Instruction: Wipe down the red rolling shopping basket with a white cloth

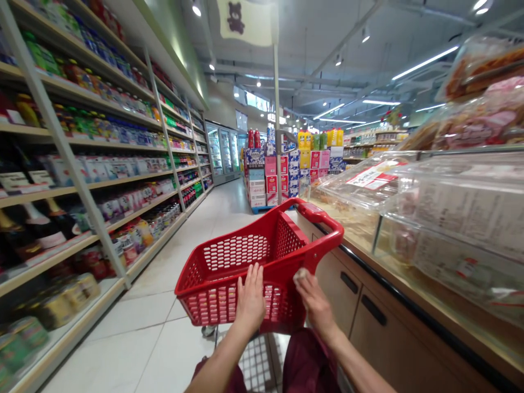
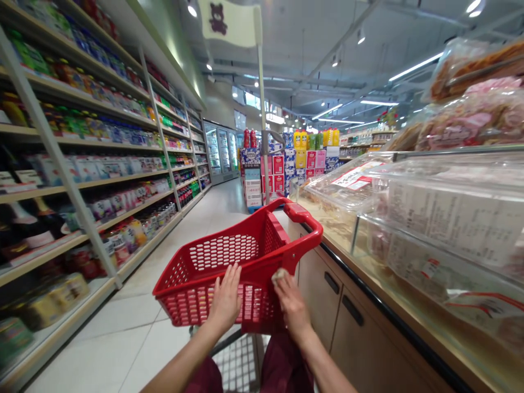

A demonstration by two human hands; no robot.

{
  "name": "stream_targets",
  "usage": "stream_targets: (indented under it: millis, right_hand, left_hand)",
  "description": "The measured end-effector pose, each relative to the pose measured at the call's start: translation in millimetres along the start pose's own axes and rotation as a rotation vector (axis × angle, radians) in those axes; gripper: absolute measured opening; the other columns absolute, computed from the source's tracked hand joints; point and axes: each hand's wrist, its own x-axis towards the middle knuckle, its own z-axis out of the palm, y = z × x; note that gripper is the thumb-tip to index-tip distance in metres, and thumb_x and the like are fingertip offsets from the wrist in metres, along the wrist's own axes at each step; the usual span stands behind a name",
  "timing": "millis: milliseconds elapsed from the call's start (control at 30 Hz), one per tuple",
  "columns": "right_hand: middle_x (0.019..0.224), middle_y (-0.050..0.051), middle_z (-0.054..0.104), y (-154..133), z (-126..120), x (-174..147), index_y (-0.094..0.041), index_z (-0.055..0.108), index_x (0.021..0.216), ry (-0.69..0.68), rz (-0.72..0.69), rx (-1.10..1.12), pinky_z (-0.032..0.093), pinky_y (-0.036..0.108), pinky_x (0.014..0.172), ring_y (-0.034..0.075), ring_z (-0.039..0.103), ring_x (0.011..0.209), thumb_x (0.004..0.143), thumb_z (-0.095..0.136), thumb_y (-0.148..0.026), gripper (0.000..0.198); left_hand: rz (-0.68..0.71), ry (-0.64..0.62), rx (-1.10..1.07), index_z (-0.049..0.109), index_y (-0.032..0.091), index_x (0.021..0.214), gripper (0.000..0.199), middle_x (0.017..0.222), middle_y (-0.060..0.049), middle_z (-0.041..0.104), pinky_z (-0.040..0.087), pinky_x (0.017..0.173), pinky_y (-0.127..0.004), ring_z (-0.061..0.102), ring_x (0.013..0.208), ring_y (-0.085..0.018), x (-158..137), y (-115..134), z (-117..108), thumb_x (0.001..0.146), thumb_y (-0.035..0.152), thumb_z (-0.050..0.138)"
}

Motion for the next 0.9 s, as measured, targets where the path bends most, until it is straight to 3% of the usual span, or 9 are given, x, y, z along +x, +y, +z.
stream_targets:
  millis: [67,133,233,300,367,533,600,733,900]
  right_hand:
    - [0.112,0.003,0.059,-1.7,6.2,-21.8,-0.025,0.052,0.115,-0.119,-0.025,0.025,0.042,0.040,0.093,0.017,0.044,0.115,0.080,0.040,-0.005,0.043]
    - [0.116,0.005,0.056,4.2,1.6,-12.9,-0.024,0.050,0.118,-0.057,0.051,0.020,0.040,0.042,0.094,0.018,0.042,0.117,0.079,0.037,-0.004,0.045]
    - [0.126,0.007,0.047,29.0,-22.4,49.5,-0.022,0.049,0.119,0.255,0.185,-0.028,0.028,0.051,0.100,0.022,0.036,0.121,0.079,0.040,-0.007,0.044]
    - [0.127,0.008,0.046,43.3,-33.8,90.8,-0.021,0.051,0.117,0.324,0.216,-0.111,0.027,0.051,0.100,0.023,0.034,0.123,0.080,0.041,-0.010,0.040]
    - [0.124,0.009,0.049,45.0,-33.0,110.4,-0.020,0.054,0.114,0.249,0.186,-0.164,0.027,0.051,0.100,0.022,0.035,0.122,0.080,0.038,-0.009,0.038]
    - [0.117,0.005,0.055,38.6,-20.2,101.1,-0.021,0.060,0.105,-0.090,-0.166,-0.150,0.032,0.042,0.100,0.018,0.039,0.119,0.083,0.038,-0.009,0.034]
    - [0.117,0.007,0.055,54.7,-30.7,105.6,-0.018,0.061,0.103,-0.073,-0.121,-0.230,0.033,0.043,0.098,0.020,0.040,0.119,0.082,0.039,-0.011,0.031]
    - [0.119,0.014,0.052,73.5,-42.4,117.9,-0.013,0.061,0.103,0.046,0.106,-0.357,0.031,0.048,0.097,0.024,0.039,0.119,0.080,0.036,-0.006,0.035]
    - [0.119,0.006,0.054,51.0,-17.3,108.1,-0.020,0.061,0.103,-0.115,-0.194,-0.217,0.032,0.040,0.100,0.018,0.038,0.120,0.081,0.040,-0.008,0.033]
  left_hand:
    - [-0.015,-0.022,0.008,0.024,0.013,0.132,0.065,0.141,-0.006,0.023,0.020,0.103,-0.045,0.016,0.130,-0.018,1.7,0.9,-1.4,0.068,0.005,0.033]
    - [-0.032,-0.037,0.017,0.026,0.013,0.131,0.065,0.140,-0.006,0.026,0.020,0.103,-0.045,0.019,0.129,-0.018,3.3,1.0,-3.1,0.067,0.003,0.032]
    - [-0.049,-0.029,0.012,0.027,0.013,0.131,0.065,0.139,-0.008,0.028,0.021,0.103,-0.046,0.021,0.128,-0.019,4.8,1.8,-4.9,0.067,0.004,0.034]
    - [-0.046,-0.020,0.005,0.027,0.012,0.131,0.065,0.139,-0.008,0.029,0.021,0.102,-0.047,0.021,0.128,-0.020,4.9,2.8,-5.2,0.066,0.004,0.035]
    - [-0.042,-0.018,0.004,0.026,0.012,0.131,0.065,0.139,-0.009,0.028,0.021,0.102,-0.047,0.021,0.128,-0.020,4.6,3.5,-5.0,0.067,0.004,0.035]
    - [-0.045,-0.057,0.014,0.023,0.013,0.132,0.069,0.141,-0.006,0.023,0.018,0.102,-0.050,0.017,0.130,-0.019,5.8,0.1,-4.8,0.064,0.003,0.031]
    - [-0.031,-0.075,0.008,0.022,0.013,0.132,0.072,0.141,-0.005,0.022,0.016,0.102,-0.051,0.017,0.130,-0.019,7.2,-1.0,-5.4,0.062,0.002,0.031]
    - [-0.062,-0.079,-0.004,0.022,0.012,0.132,0.072,0.141,-0.006,0.021,0.018,0.102,-0.052,0.016,0.130,-0.019,9.8,2.7,-6.5,0.062,0.003,0.031]
    - [-0.076,-0.058,0.029,0.021,0.013,0.133,0.073,0.141,-0.006,0.021,0.018,0.102,-0.052,0.015,0.130,-0.019,10.4,4.5,-2.8,0.062,0.002,0.033]
